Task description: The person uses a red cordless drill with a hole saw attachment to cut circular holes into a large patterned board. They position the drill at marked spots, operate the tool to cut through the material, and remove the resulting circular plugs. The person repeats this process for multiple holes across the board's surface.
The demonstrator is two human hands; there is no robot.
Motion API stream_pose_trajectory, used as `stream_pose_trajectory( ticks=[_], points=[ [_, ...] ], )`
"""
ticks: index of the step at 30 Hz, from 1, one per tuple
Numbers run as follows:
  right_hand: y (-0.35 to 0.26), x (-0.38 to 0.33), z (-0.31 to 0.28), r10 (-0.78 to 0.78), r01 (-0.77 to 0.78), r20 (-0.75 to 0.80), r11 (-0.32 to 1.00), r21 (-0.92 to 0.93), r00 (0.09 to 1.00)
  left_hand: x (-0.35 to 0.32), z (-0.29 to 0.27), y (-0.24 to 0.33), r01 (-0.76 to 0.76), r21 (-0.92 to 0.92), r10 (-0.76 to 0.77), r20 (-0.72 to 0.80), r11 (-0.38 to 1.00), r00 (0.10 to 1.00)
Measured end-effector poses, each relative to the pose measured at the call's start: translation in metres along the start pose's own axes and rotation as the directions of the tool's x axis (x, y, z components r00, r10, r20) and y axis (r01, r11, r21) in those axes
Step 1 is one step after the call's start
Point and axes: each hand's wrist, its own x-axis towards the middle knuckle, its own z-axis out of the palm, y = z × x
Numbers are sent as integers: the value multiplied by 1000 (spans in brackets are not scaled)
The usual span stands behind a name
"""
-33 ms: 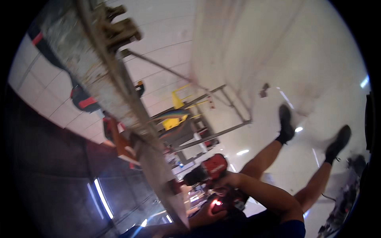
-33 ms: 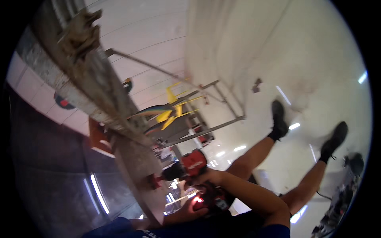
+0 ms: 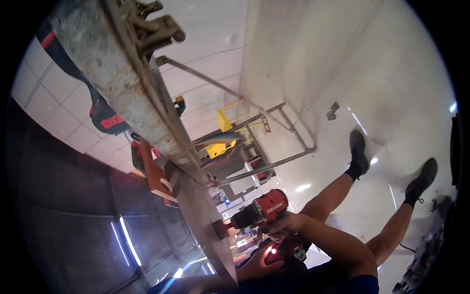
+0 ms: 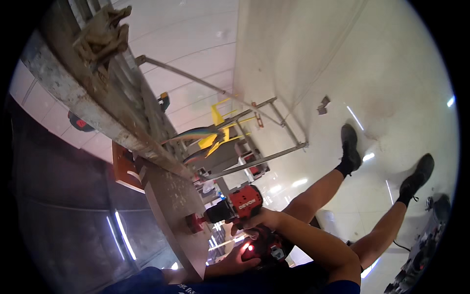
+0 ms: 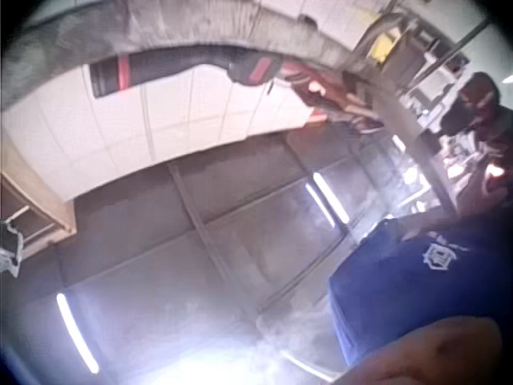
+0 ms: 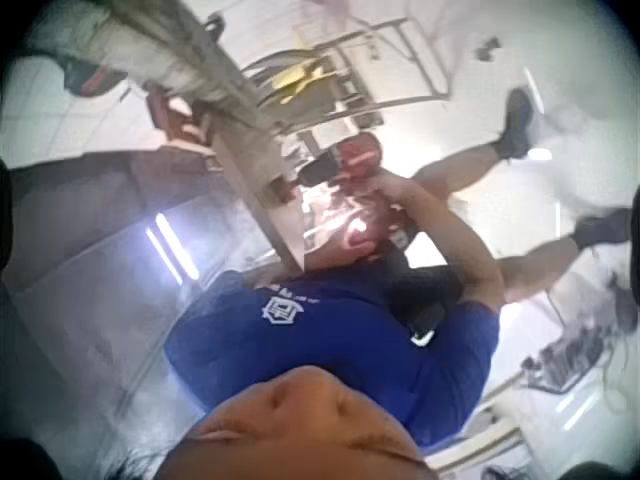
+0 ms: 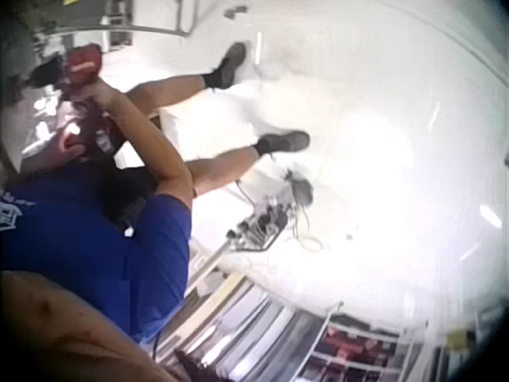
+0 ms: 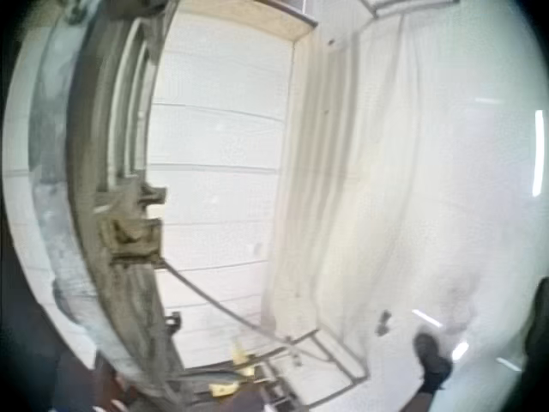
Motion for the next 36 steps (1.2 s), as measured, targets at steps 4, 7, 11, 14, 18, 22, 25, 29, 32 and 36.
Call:
stream_pose_trajectory(
  ticks=[4, 7, 11, 14, 18, 22, 25, 29, 32, 36],
  points=[
    [7, -11, 5, -14, 13, 55, 1000, 28, 998, -8, 13, 37, 120, -78, -119, 19, 990, 993],
    [-1, -2, -1, 3, -8, 78, 998, 64, 997, 0, 3, 24, 61, 16, -61, -16, 998, 998],
    [-7, 10, -5, -16, 13, 97, 1000, 27, 995, 1, -7, 15, 9, 114, 0, -71, 993, 997],
    [-10, 11, -3, -43, 40, 108, 999, 28, 993, 6, -15, 26, 35, 76, -32, -38, 996, 999],
    [-4, 11, -9, -27, 26, 140, 1000, 8, 990, 7, -11, 20, 15, 43, -13, -60, 999, 998],
    [-8, 9, -6, -5, -2, 118, 998, 57, 993, 6, -12, 18, 38, 25, -37, -41, 999, 998],
    [-4, 10, -15, 25, -26, 183, 1000, 3, 983, 7, -11, 23, 110, 6, -110, -13, 994, 994],
    [-7, 13, -11, -9, 12, 154, 1000, -22, 988, 10, -15, 20, 146, -1, -146, 53, 989, 988],
    [-13, 12, -7, 12, -11, 143, 1000, -8, 990, 11, -13, 17, 57, 10, -57, -16, 998, 998],
    [-6, 15, -16, 9, -11, 188, 1000, 7, 982, 11, -13, 18, 37, -21, -38, -59, 999, 998]
  ],
)
